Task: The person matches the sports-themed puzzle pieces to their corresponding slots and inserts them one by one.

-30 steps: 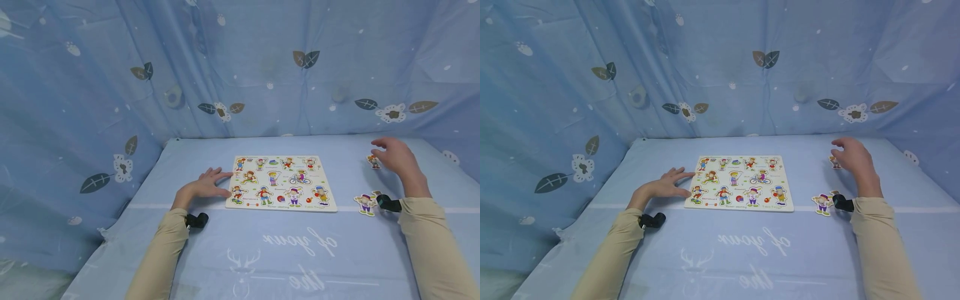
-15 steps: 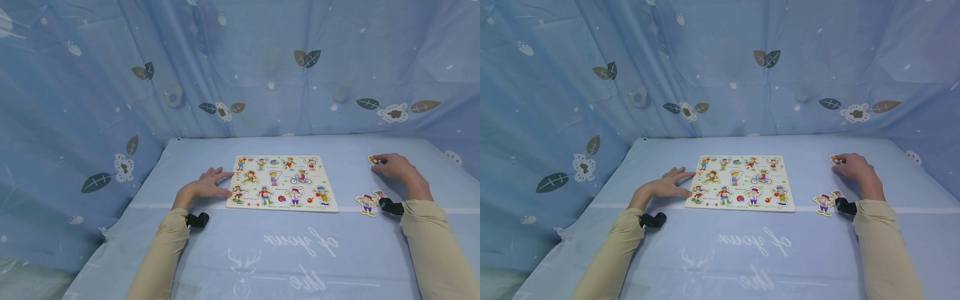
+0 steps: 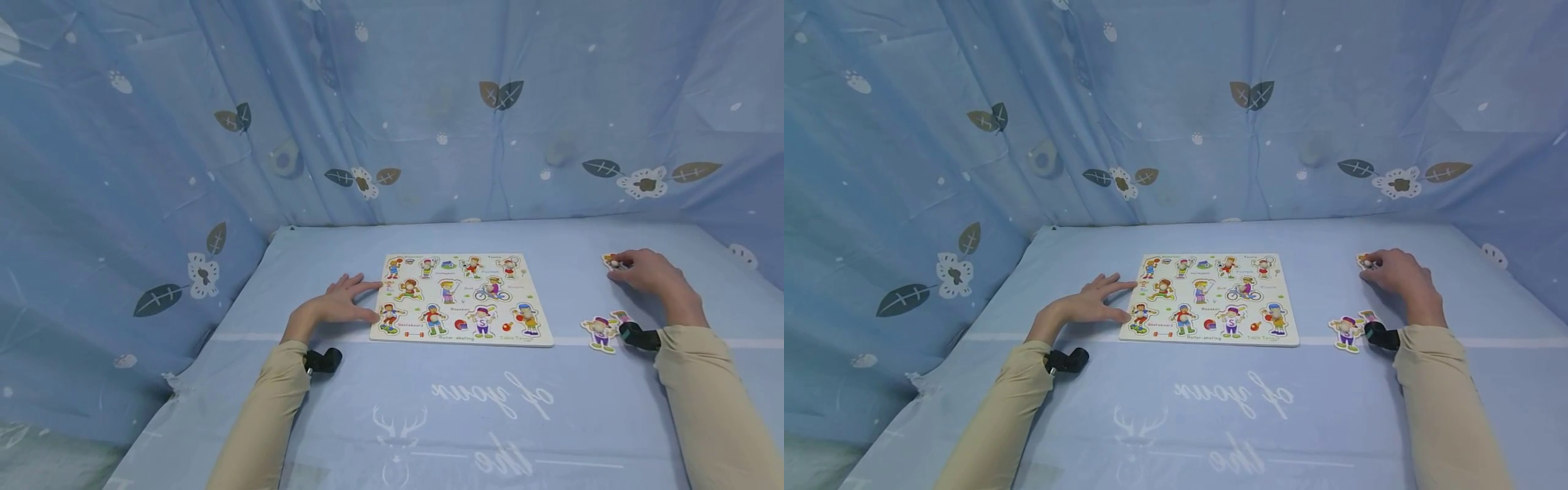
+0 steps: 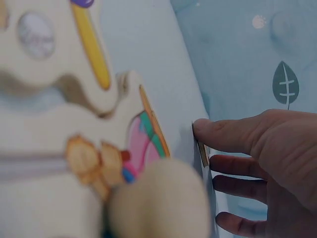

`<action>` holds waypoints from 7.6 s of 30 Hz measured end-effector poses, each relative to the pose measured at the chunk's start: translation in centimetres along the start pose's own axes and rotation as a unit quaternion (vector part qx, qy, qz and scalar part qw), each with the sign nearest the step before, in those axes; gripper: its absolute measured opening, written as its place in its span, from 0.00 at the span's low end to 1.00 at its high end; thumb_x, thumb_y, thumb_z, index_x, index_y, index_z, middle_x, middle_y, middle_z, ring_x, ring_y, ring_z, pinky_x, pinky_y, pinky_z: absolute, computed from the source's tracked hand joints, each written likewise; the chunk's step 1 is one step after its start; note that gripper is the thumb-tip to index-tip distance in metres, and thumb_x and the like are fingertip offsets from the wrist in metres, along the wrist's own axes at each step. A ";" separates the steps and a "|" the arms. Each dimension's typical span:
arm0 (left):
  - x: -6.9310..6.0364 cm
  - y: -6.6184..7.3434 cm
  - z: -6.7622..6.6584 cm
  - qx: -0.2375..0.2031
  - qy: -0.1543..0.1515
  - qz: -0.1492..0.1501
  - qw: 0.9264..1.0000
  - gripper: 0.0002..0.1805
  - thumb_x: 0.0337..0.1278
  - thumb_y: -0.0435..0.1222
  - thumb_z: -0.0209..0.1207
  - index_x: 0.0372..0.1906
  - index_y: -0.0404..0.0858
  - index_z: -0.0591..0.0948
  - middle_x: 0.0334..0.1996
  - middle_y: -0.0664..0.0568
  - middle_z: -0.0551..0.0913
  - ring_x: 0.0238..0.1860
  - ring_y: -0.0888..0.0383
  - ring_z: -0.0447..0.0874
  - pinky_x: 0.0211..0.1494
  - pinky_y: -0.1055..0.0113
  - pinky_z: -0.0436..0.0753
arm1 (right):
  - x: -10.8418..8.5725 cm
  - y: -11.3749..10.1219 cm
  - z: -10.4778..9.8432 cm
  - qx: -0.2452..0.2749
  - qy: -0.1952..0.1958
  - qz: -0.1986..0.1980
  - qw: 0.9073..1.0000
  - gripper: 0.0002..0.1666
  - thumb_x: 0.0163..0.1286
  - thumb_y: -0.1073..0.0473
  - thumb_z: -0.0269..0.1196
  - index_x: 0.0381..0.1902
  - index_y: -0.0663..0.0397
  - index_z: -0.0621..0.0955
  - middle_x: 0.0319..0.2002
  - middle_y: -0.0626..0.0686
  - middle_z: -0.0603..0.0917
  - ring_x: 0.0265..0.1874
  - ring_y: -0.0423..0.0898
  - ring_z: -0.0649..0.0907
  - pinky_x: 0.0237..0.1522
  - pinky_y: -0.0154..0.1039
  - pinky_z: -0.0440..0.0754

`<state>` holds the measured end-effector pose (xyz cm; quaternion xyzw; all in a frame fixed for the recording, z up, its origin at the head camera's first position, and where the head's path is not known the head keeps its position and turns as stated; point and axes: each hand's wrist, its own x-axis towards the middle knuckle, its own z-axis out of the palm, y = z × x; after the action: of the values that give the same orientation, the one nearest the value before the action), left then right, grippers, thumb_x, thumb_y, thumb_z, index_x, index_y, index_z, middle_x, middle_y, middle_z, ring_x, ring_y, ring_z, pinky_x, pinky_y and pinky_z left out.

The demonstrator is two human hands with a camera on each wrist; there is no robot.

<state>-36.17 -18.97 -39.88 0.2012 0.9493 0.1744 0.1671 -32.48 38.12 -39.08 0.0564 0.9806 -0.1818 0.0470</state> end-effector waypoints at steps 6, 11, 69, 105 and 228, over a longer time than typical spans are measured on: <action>-0.2 0.2 -0.1 -0.002 0.000 -0.004 1.000 0.48 0.51 0.60 0.62 0.77 0.55 0.60 0.80 0.43 0.44 0.79 0.39 0.31 0.78 0.40 0.37 | -0.1 0.0 -0.2 -0.008 0.011 -0.006 1.000 0.36 0.72 0.53 0.58 0.61 0.82 0.66 0.56 0.80 0.68 0.57 0.77 0.67 0.57 0.72 0.66; -0.3 0.2 -0.1 -0.001 -0.001 -0.008 1.000 0.48 0.51 0.61 0.62 0.77 0.55 0.60 0.80 0.43 0.44 0.79 0.39 0.31 0.78 0.40 0.36 | -0.1 0.1 -0.1 -0.004 0.011 0.001 1.000 0.37 0.72 0.52 0.58 0.61 0.83 0.66 0.57 0.80 0.67 0.58 0.78 0.65 0.58 0.73 0.65; -0.2 0.5 -0.5 0.009 -0.010 -0.013 1.000 0.48 0.53 0.61 0.61 0.78 0.55 0.57 0.80 0.44 0.42 0.79 0.40 0.28 0.78 0.41 0.35 | 0.3 -9.3 -1.6 -0.067 0.050 -0.075 0.994 0.30 0.67 0.50 0.62 0.56 0.70 0.79 0.55 0.73 0.78 0.50 0.67 0.75 0.54 0.73 0.61; 0.0 0.2 0.1 0.003 -0.003 -0.008 1.000 0.48 0.53 0.61 0.61 0.78 0.54 0.58 0.80 0.43 0.41 0.79 0.39 0.27 0.77 0.40 0.35 | 3.5 -26.6 3.9 -0.096 0.072 -0.221 0.968 0.20 0.69 0.48 0.64 0.53 0.52 0.86 0.52 0.56 0.86 0.53 0.60 0.80 0.62 0.72 0.61; -0.3 0.4 0.0 0.022 -0.007 -0.012 1.000 0.46 0.55 0.61 0.60 0.78 0.57 0.58 0.80 0.45 0.41 0.79 0.40 0.29 0.78 0.40 0.37 | 4.1 -35.4 11.1 -0.108 -0.096 -0.221 0.965 0.26 0.74 0.55 0.54 0.68 0.47 0.75 0.66 0.53 0.76 0.66 0.56 0.73 0.69 0.72 0.54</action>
<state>-35.81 -18.75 -39.63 0.1944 0.9542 0.1499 0.1709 -40.24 1.63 -37.43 -0.1850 0.9734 -0.0855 0.1050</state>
